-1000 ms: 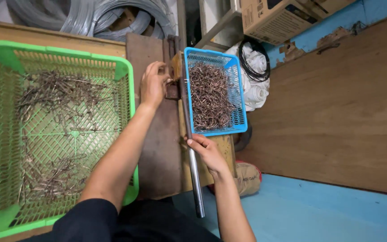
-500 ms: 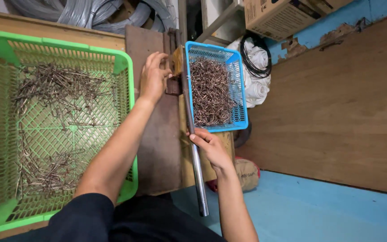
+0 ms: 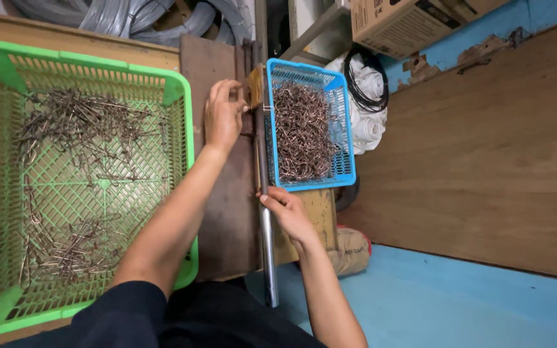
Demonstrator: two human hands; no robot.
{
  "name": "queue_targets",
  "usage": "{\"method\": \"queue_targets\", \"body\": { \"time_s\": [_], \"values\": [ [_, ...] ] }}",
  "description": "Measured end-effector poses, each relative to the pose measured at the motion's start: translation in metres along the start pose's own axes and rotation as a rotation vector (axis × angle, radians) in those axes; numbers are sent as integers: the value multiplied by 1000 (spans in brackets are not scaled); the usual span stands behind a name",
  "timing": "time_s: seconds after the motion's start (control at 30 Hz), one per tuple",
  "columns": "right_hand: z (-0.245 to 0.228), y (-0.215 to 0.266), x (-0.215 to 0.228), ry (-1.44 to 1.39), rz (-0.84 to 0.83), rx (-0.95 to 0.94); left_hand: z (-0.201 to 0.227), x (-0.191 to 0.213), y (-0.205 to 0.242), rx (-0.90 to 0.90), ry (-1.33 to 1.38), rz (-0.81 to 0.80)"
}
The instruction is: Processing small metal pins using a manual lever-operated tool
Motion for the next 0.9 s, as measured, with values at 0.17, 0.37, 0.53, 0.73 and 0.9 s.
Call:
{"method": "queue_targets", "body": {
  "time_s": [0.17, 0.37, 0.53, 0.73, 0.9],
  "values": [
    [0, 6, -6, 5, 70, -80, -13, -12, -3, 31, 2, 13],
    [-6, 22, -42, -471, -25, -639, 12, 17, -4, -118, -151, 28],
    [-33, 27, -57, -374, 131, -782, 26, 21, 3, -219, -225, 39],
    [-25, 19, -65, -287, 274, -757, 28, 24, 8, -501, -353, 143],
    [-23, 15, -63, -131, 338, -707, 30, 27, 10, -534, -325, 178]
  ]
}}
Point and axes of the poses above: each hand's wrist, its own y-axis away from the middle knuckle, its own x-axis out of the back of the hand, z = x × y, the point moved 4 cm from there along -y, towards the middle knuckle, and after that the axes turned 5 degrees about -y, right-handed, at the moved point
